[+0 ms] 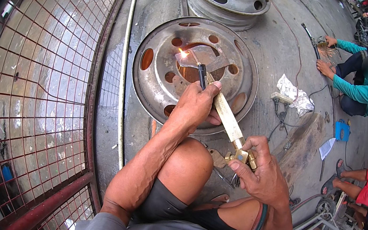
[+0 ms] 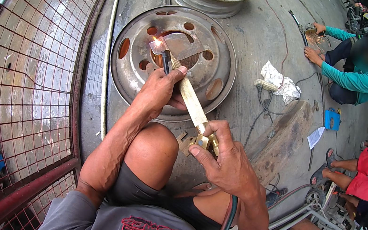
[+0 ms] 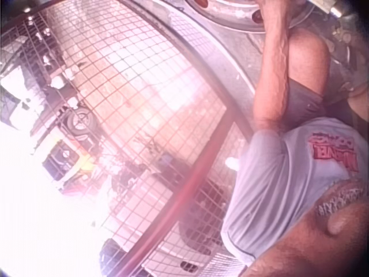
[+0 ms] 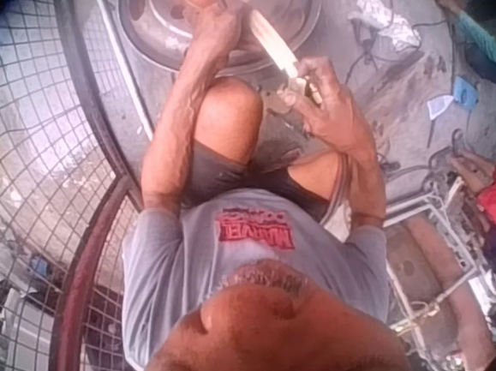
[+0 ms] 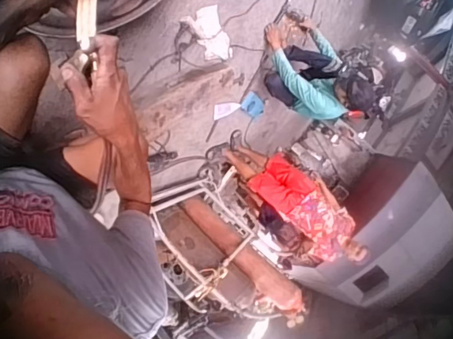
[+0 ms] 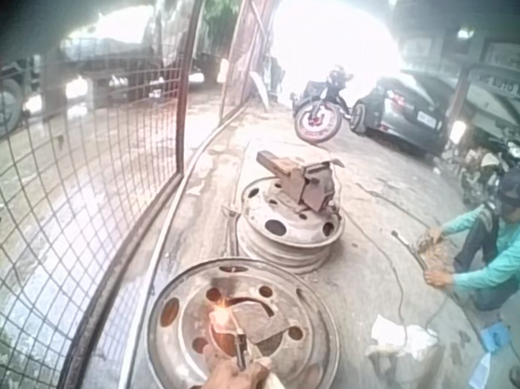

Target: The person connects a welding torch to a gas cylinder, ignites the flame, and welds a metal plate onto a wheel rim. The person repeatedly applies the torch to the joint, producing sparks, and briefly adjusts the gas cylinder valve during the process.

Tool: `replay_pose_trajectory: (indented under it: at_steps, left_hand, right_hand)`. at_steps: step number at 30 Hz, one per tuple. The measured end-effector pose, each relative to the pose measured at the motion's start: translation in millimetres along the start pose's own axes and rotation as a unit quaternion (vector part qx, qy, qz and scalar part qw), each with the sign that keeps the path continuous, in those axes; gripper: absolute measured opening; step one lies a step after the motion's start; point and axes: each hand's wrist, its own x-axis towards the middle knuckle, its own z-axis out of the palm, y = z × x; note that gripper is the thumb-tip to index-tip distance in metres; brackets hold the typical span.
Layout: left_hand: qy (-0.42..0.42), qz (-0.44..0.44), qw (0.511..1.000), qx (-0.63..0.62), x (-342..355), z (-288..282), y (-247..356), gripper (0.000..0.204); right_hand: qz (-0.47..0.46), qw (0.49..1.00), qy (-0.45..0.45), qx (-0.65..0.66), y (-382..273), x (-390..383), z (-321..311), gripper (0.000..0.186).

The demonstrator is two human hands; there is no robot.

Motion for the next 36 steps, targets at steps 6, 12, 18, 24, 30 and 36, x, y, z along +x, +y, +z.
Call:
replay_pose_trajectory:
  at_steps: [6, 12, 18, 24, 30, 36]
  left_hand:
    - [0.003, -0.001, 1.0, -0.005, 0.0, 1.1, -1.2, 0.048]
    - [0.006, 0.0, 1.0, 0.002, 0.7, 1.1, -1.4, 0.048]
    - [0.004, 0.005, 1.0, 0.008, 0.9, 0.4, -1.5, 0.048]
    - [-0.003, -0.003, 1.0, 0.001, -0.5, 0.9, 0.1, 0.048]
    - [-0.006, -0.001, 1.0, -0.001, -3.0, 1.8, 1.6, 0.047]
    - [-0.012, -0.001, 1.0, -0.011, -2.4, 0.6, -3.5, 0.046]
  right_hand:
    - [-0.014, 1.0, -0.001, -0.003, 0.8, -0.9, -1.0, 0.038]
    - [-0.014, 1.0, -0.003, 0.01, 2.8, -1.0, -1.0, 0.038]
    - [-0.005, 1.0, -0.002, 0.002, 2.1, 0.4, -0.8, 0.038]
    - [-0.003, 1.0, -0.001, 0.003, 3.5, 0.6, -1.0, 0.04]
    - [-0.007, 1.0, 0.004, 0.015, 5.3, -0.8, -0.4, 0.04]
    - [0.005, 1.0, -0.001, 0.016, 5.8, -2.8, -0.4, 0.041]
